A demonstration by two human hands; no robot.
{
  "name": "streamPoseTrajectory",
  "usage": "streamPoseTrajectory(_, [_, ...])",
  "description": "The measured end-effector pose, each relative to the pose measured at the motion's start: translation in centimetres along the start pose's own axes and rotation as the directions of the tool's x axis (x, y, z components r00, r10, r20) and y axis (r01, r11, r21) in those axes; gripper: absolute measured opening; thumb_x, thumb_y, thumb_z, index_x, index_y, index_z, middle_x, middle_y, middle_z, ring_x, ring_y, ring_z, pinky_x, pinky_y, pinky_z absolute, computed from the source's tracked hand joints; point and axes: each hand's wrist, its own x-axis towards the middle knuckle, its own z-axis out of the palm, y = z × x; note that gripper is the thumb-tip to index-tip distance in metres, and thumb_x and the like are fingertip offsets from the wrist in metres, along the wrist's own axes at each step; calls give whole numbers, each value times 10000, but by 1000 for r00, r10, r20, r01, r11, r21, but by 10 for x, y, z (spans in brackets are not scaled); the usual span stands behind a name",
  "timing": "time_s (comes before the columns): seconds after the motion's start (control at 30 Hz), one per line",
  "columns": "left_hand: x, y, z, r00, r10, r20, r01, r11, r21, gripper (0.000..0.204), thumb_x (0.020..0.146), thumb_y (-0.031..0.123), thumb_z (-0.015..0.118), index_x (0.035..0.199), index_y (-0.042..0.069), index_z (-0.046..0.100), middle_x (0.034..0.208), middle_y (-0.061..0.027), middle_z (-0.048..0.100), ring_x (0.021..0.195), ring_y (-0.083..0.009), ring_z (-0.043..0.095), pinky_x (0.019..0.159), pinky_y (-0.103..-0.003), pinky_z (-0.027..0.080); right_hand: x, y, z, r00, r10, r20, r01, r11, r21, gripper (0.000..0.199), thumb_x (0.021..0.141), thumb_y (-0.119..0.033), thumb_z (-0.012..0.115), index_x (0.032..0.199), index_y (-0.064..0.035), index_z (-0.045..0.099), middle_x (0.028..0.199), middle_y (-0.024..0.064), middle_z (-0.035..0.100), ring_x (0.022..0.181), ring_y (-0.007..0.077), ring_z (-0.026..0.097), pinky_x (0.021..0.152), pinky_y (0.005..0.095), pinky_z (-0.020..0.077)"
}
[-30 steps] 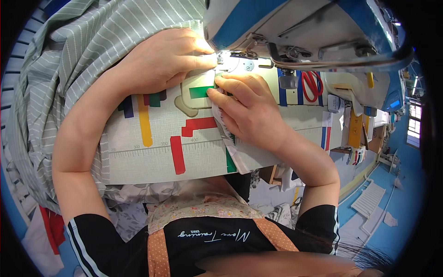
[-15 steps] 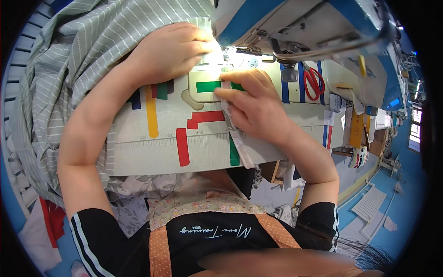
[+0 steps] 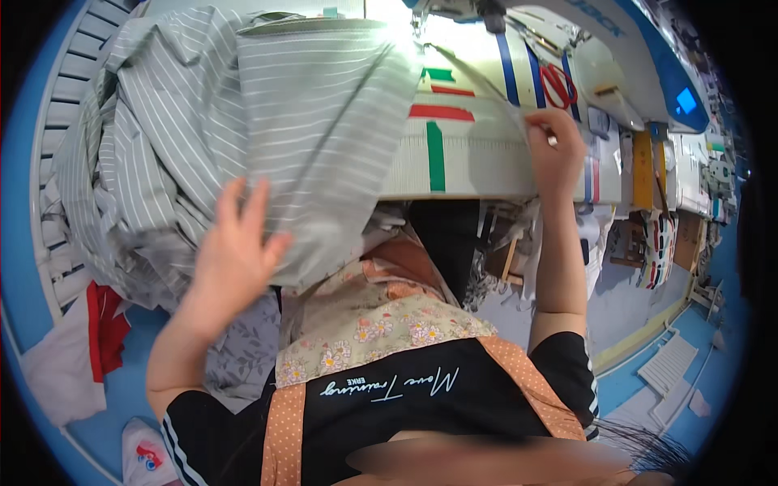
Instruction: Sewing pieces of patterned fabric together using an industrial sewing machine.
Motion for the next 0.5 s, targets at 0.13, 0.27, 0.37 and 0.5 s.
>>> streamPoseTrajectory(0.13, [-31,10,-14,987,29,156,56,857,-512,519,960,242,617,1409,13,493,1373,-259,519,1096,-374,640,949,-422,512,-77,-58,11,958,251,139,-281,724,630,148,894,-36,659,1036,-2,682,1004,60,735,857,93,636,652,231,497])
streamPoseTrajectory(0.27, [4,-10,-46,995,89,-53,-103,881,-461,407,973,165,593,1340,-7,560,1249,-210,638,1039,-332,672,919,-378,516,-125,-87,62,833,249,493,-549,479,685,327,926,-88,646,1239,-7,599,1231,109,675,995,151,658,774,267,534])
streamPoseTrajectory(0.37, [68,-18,-50,976,152,-158,-210,856,-472,416,970,201,603,1342,16,571,1277,-202,640,1131,-323,637,978,-382,485,-128,-106,110,817,280,504,-562,187,806,416,938,-127,648,1324,-18,537,1295,116,626,1026,196,655,823,336,553])
streamPoseTrajectory(0.5, [123,-36,-21,846,378,-376,-392,919,42,545,950,354,618,1403,65,530,1285,-242,619,1171,-401,594,1003,-424,472,-126,-137,150,806,96,584,-572,-129,810,450,937,-130,648,1343,-3,500,1222,117,641,1001,218,658,853,370,563])
